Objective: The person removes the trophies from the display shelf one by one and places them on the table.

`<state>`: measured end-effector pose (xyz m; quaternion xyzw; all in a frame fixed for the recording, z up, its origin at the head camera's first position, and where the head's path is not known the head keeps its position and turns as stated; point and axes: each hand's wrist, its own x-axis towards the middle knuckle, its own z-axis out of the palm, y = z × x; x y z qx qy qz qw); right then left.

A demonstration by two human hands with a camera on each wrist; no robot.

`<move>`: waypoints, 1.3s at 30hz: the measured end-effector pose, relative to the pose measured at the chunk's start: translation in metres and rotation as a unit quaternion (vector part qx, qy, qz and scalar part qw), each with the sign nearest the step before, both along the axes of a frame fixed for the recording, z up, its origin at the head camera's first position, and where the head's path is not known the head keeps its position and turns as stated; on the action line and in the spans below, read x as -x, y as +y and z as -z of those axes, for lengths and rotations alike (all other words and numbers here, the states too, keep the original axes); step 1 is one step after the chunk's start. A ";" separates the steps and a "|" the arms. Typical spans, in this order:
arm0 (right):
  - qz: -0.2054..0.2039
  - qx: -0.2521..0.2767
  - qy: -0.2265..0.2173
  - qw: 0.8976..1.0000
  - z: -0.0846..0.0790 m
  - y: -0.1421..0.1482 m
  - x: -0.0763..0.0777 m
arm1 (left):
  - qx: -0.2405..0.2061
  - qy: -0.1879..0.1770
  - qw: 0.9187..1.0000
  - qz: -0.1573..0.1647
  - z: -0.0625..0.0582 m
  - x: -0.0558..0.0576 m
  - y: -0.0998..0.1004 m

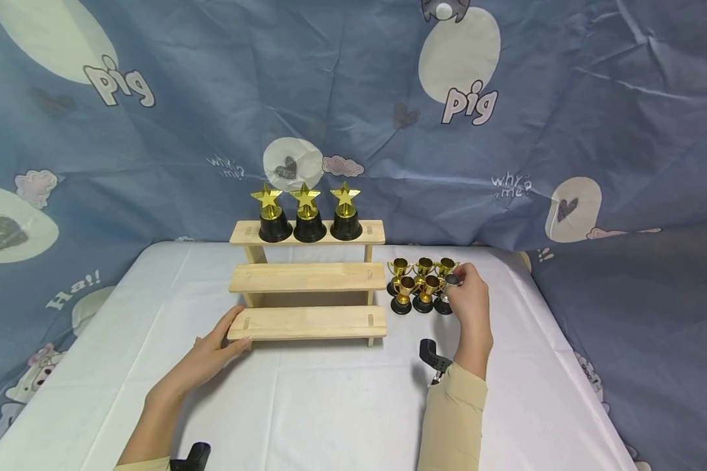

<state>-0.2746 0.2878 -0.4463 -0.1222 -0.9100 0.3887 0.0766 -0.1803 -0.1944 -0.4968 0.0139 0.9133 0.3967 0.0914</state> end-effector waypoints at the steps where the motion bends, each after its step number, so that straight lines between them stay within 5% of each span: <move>1: 0.001 0.000 0.002 1.000 0.000 0.000 0.000 | 0.000 0.000 1.000 0.000 0.000 0.000 0.000; 24: 0.025 0.011 0.031 0.999 0.004 0.005 0.001 | 0.000 0.002 1.000 -0.001 -0.004 -0.001 0.002; 39: -0.012 0.014 0.034 0.999 0.001 0.002 0.001 | -0.003 0.002 1.000 -0.003 -0.002 -0.001 0.001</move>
